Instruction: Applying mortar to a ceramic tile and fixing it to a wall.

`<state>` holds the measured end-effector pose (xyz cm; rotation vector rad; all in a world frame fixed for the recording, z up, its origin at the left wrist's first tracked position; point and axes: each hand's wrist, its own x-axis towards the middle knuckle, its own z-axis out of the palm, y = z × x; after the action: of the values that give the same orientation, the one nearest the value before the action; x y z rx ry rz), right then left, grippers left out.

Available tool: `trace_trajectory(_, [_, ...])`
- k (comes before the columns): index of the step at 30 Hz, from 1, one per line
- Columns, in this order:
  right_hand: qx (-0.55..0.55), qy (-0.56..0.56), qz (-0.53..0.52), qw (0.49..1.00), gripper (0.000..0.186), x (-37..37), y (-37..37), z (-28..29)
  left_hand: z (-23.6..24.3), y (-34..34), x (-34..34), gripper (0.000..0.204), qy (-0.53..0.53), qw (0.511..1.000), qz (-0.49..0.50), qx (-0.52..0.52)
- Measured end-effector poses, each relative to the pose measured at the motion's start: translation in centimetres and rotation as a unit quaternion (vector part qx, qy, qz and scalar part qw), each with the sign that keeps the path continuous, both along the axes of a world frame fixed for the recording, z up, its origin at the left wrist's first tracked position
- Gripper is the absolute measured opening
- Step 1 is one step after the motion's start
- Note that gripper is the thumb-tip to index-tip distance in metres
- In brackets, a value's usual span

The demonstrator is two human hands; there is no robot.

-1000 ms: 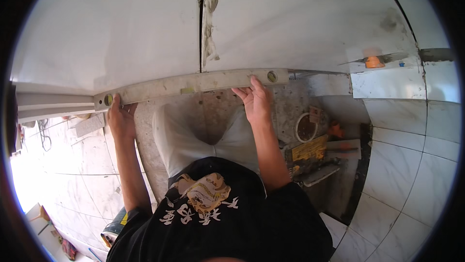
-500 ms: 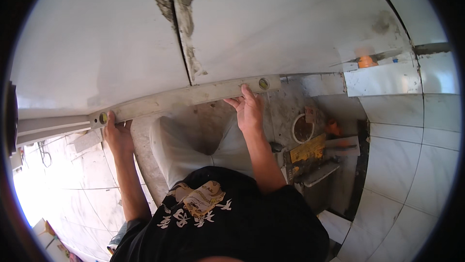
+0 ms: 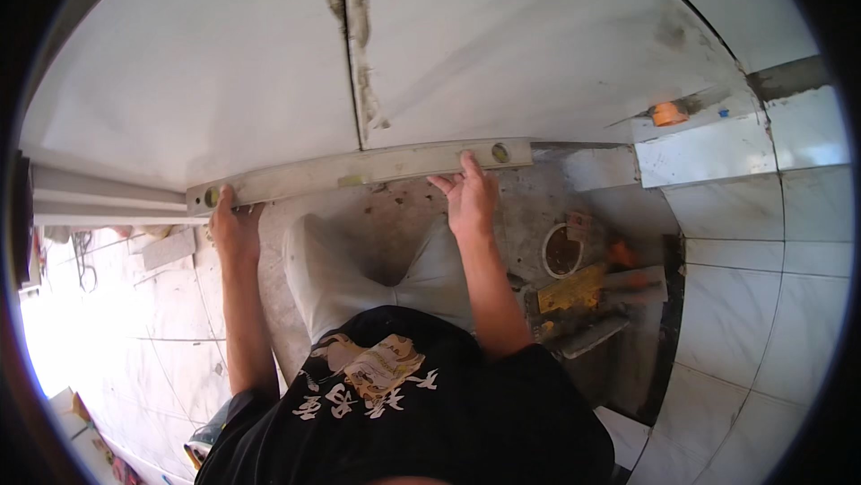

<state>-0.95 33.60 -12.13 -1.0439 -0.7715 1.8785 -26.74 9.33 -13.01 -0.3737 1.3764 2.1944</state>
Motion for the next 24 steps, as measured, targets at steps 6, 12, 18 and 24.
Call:
trace_trajectory(6, [-0.029, -0.003, -0.022, 0.999, 0.031, -1.5, -0.5, -0.7, 0.1, -1.8, 0.1, 0.046, 0.032, 0.999, 0.018, -0.023])
trace_trajectory(12, [-0.037, -0.013, -0.034, 0.999, 0.037, -2.0, -0.9, 0.0, 1.7, -2.0, 0.8, 0.034, 0.010, 1.000, -0.008, -0.024])
trace_trajectory(18, [-0.041, 0.013, -0.007, 0.999, 0.039, -2.6, -1.7, 0.4, 3.6, -2.2, 3.3, 0.032, -0.002, 0.999, -0.054, -0.003])
trace_trajectory(24, [-0.058, 0.013, 0.020, 0.998, 0.038, 2.0, -0.5, 1.1, 3.5, -1.7, 3.9, 0.036, 0.061, 0.991, -0.113, -0.027])
